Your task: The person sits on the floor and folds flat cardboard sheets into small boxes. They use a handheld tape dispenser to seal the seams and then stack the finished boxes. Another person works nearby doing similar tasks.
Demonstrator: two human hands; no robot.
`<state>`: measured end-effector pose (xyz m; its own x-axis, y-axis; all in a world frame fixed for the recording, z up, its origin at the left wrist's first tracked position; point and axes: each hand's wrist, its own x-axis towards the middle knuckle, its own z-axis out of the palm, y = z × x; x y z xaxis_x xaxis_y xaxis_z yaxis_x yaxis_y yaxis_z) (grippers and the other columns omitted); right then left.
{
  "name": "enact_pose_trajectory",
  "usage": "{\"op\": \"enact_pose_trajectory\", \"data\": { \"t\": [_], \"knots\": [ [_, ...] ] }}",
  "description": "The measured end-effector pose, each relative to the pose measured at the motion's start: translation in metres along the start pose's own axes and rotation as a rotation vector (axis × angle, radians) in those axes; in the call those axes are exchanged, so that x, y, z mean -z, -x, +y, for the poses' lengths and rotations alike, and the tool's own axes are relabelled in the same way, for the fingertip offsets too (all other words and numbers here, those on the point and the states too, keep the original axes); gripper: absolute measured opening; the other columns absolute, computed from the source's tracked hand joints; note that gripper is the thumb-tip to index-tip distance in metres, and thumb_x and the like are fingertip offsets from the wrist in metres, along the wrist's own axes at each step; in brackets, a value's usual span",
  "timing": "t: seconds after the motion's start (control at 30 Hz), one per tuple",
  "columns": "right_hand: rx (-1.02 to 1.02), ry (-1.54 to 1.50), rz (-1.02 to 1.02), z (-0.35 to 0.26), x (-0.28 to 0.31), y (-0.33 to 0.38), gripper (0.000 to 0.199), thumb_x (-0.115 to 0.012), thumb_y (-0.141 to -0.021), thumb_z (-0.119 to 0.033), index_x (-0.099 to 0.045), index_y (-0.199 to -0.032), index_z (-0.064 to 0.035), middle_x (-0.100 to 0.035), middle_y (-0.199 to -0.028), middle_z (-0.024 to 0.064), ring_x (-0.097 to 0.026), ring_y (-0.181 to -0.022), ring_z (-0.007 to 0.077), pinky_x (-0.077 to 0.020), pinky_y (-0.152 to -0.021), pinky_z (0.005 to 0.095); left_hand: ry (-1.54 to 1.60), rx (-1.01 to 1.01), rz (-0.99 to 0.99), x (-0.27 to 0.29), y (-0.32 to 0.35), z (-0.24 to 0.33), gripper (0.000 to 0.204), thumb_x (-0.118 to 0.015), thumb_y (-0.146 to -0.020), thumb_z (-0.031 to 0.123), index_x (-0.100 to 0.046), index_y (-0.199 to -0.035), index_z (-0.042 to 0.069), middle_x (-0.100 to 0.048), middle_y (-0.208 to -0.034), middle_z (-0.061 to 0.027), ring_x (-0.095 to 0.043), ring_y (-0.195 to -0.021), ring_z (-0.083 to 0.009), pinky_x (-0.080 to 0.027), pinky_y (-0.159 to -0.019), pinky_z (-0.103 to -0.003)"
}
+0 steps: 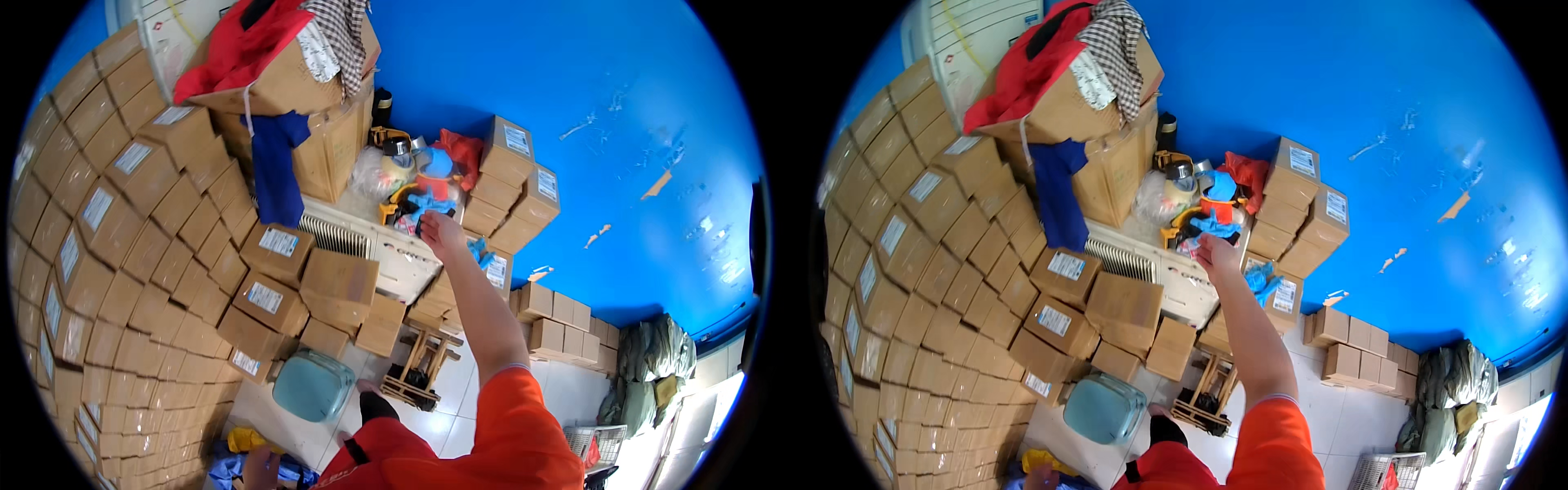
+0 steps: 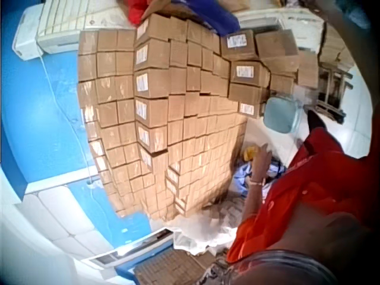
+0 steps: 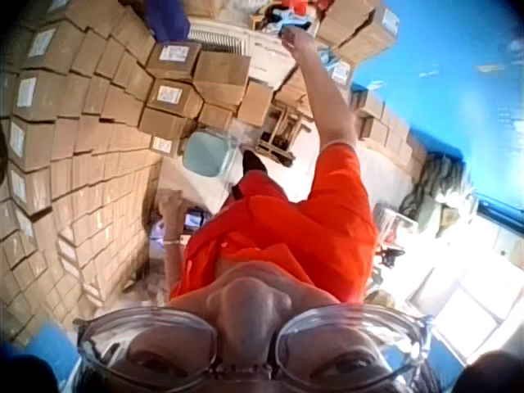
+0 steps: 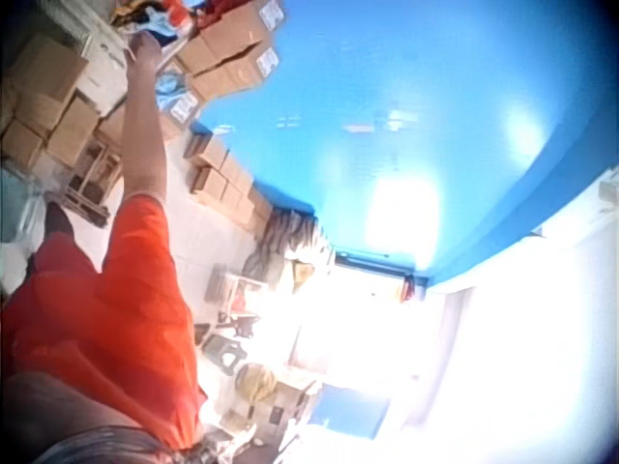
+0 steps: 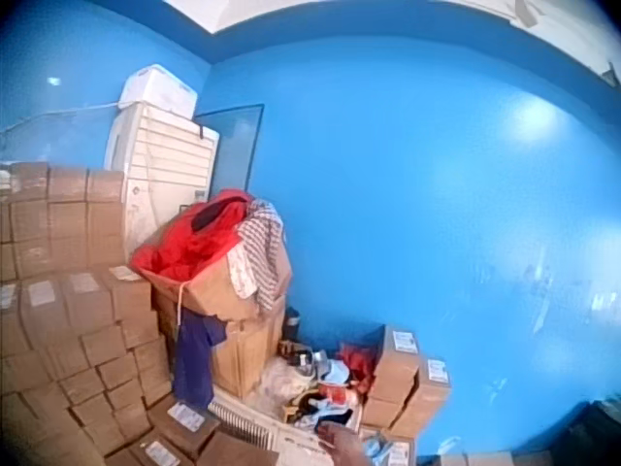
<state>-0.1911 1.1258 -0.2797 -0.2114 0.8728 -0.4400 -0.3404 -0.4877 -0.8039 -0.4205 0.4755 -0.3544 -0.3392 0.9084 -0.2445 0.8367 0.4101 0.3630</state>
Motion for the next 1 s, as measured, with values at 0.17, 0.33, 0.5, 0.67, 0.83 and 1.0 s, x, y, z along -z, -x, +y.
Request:
{"op": "enact_pose_trajectory", "data": {
  "t": [0.17,0.33,0.5,0.67,0.83,1.0],
  "knots": [
    [0.111,-0.234,0.221,-0.03,-0.031,-0.158,0.017,-0.059,-0.093,-0.02,-0.06,-0.108,-0.0108,-0.059,-0.094,0.002,-0.054,-0.077,0.0158,-0.0456,-0.078,0.036,0.342,0.234,-0.082,-0.009,-0.024,0.042,0.02,-0.056,-0.086,0.017,-0.06,-0.102,0.005,-0.061,-0.088,-0.0185,-0.06,-0.084,-0.0377,-0.048,-0.074,-0.046],
    [0.082,-0.287,0.47,-0.045,-0.075,-0.216,0.042,-0.064,-0.091,-0.038,-0.058,-0.114,-0.0033,-0.061,-0.109,0.0061,-0.057,-0.085,0.0195,-0.0483,-0.071,0.0341,0.358,0.289,-0.161,-0.017,-0.054,0.049,0.022,-0.057,-0.086,0.017,-0.06,-0.104,0.005,-0.061,-0.089,-0.0184,-0.06,-0.084,-0.0369,-0.048,-0.075,-0.046],
    [0.139,-0.016,0.634,-0.053,-0.04,-0.285,0.045,-0.066,-0.089,-0.037,-0.062,-0.106,0.0045,-0.066,-0.104,0.0131,-0.062,-0.087,0.0255,-0.0502,-0.076,0.0389,0.37,0.205,-0.195,-0.019,-0.096,0.044,0.024,-0.057,-0.086,0.018,-0.061,-0.106,0.005,-0.062,-0.089,-0.0183,-0.06,-0.085,-0.0362,-0.048,-0.076,-0.047],
    [0.348,-0.147,0.572,-0.059,-0.062,-0.195,0.034,-0.062,-0.092,-0.028,-0.06,-0.104,0.0036,-0.064,-0.103,0.0109,-0.058,-0.088,0.0217,-0.0468,-0.078,0.0363,0.39,0.023,-0.152,-0.025,-0.101,0.035,0.027,-0.058,-0.085,0.018,-0.061,-0.109,0.005,-0.062,-0.09,-0.0183,-0.06,-0.086,-0.0354,-0.048,-0.077,-0.047],
    [0.502,-0.205,0.19,-0.05,-0.023,-0.085,0.026,-0.057,-0.096,-0.026,-0.061,-0.109,-0.0045,-0.057,-0.1,-0.0004,-0.049,-0.093,0.0115,-0.0378,-0.085,0.0283,0.381,0.193,-0.189,0.003,-0.15,0.064,0.04,-0.067,-0.081,0.029,-0.061,-0.114,0.008,-0.063,-0.1,-0.0169,-0.063,-0.088,-0.0278,-0.051,-0.081,-0.043],
    [0.205,-0.357,-0.098,-0.03,0.001,0.049,0.036,-0.052,-0.092,-0.032,-0.055,-0.116,-0.0055,-0.062,-0.107,0.008,-0.061,-0.098,0.0229,-0.0502,-0.083,0.0398,1.076,0.163,-0.049,0.092,-0.32,0.192,0.037,-0.062,-0.095,0.014,-0.053,-0.127,-0.002,-0.058,-0.121,-0.0116,-0.057,-0.111,-0.018,-0.047,-0.096,-0.032]
  ]
}}
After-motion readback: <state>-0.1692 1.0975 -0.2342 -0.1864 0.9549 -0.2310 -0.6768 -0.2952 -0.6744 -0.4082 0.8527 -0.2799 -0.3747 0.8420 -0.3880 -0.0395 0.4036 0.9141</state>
